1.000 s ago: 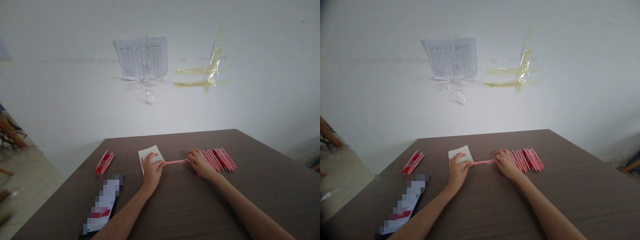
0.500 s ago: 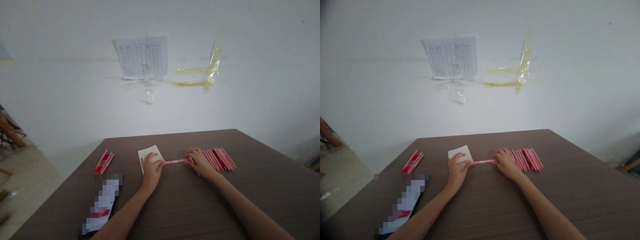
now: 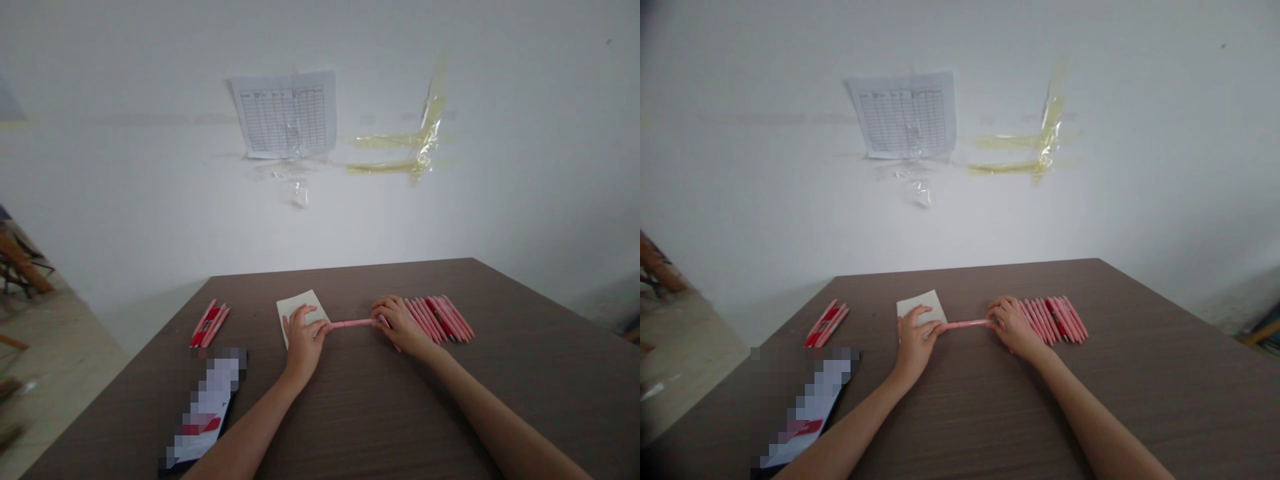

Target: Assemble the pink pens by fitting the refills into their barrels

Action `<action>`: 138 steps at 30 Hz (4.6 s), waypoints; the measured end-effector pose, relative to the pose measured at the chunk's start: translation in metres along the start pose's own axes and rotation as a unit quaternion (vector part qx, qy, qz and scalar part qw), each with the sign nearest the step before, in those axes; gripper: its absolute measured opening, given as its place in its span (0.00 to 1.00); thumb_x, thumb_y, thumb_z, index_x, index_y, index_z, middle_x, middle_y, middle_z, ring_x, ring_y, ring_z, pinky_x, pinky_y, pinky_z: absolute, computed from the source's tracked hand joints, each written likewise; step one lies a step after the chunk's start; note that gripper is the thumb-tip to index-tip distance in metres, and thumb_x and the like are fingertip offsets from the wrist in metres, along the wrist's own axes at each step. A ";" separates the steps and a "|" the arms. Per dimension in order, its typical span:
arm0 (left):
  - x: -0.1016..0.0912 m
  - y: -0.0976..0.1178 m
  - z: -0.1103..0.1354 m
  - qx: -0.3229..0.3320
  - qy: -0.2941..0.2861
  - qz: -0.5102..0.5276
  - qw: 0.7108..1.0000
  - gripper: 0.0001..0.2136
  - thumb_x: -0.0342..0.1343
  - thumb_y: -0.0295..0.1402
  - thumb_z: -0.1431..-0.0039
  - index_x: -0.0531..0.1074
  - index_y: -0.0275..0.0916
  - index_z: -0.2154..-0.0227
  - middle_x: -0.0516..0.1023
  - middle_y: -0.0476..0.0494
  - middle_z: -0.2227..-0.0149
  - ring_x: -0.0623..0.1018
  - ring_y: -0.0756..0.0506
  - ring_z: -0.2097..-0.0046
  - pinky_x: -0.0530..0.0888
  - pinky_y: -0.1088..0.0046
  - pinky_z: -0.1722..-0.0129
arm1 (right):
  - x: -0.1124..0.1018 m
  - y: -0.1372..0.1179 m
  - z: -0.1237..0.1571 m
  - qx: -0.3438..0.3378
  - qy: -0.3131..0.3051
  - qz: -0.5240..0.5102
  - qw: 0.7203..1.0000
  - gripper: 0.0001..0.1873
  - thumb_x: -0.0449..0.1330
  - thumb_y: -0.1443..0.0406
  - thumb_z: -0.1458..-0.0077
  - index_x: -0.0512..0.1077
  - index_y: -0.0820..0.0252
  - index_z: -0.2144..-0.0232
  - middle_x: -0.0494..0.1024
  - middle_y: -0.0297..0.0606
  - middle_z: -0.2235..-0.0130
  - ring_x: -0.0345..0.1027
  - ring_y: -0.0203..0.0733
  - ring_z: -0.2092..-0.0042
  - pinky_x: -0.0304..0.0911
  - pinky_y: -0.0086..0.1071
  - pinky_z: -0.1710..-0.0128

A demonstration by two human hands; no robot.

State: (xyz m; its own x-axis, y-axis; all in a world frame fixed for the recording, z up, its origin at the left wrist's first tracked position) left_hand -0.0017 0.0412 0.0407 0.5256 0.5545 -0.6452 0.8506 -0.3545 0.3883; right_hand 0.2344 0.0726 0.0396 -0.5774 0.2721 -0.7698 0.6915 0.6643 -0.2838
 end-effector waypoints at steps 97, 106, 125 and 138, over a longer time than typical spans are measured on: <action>0.001 -0.004 0.002 -0.068 -0.033 -0.014 0.997 0.08 0.57 0.39 0.41 0.81 0.49 0.68 0.74 0.44 0.49 0.68 0.37 0.43 0.52 0.38 0.39 | -0.015 0.053 0.005 0.097 0.015 -0.001 0.995 0.10 0.56 0.59 0.40 0.75 0.55 0.66 0.77 0.41 0.56 0.61 0.51 0.49 0.57 0.45 0.48; 0.006 0.013 0.006 -0.050 -0.120 -0.042 0.991 0.06 0.61 0.41 0.45 0.81 0.50 0.73 0.71 0.45 0.45 0.62 0.34 0.38 0.44 0.33 0.39 | -0.015 0.054 0.006 0.109 0.008 0.015 0.994 0.11 0.55 0.59 0.40 0.76 0.55 0.66 0.77 0.42 0.56 0.62 0.51 0.50 0.57 0.46 0.48; 0.010 0.014 0.008 -0.016 -0.112 -0.049 0.992 0.03 0.65 0.39 0.49 0.80 0.48 0.73 0.71 0.44 0.45 0.61 0.33 0.38 0.43 0.30 0.40 | -0.011 0.056 0.007 0.082 0.015 0.012 0.996 0.09 0.58 0.59 0.41 0.76 0.54 0.65 0.76 0.43 0.57 0.61 0.52 0.49 0.58 0.47 0.48; 0.013 0.020 0.010 0.001 -0.139 0.010 0.990 0.06 0.66 0.34 0.50 0.81 0.54 0.69 0.71 0.48 0.45 0.63 0.37 0.38 0.42 0.35 0.37 | 0.004 0.011 0.004 -0.004 -0.034 -0.013 0.999 0.04 0.61 0.63 0.42 0.76 0.52 0.66 0.73 0.40 0.54 0.57 0.50 0.46 0.57 0.47 0.45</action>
State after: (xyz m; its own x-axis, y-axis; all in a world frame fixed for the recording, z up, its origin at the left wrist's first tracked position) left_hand 0.0223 0.0342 0.0336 0.5181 0.3197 -0.7933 0.8399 -0.3657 0.4011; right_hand 0.2417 0.0786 0.0313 -0.5652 0.2069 -0.7986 0.6726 0.6761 -0.3009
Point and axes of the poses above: each hand's wrist, its own z-axis away from the middle knuckle, its own x-axis out of the palm, y = z × x, the point moved 6 cm from there along -z, towards the middle knuckle
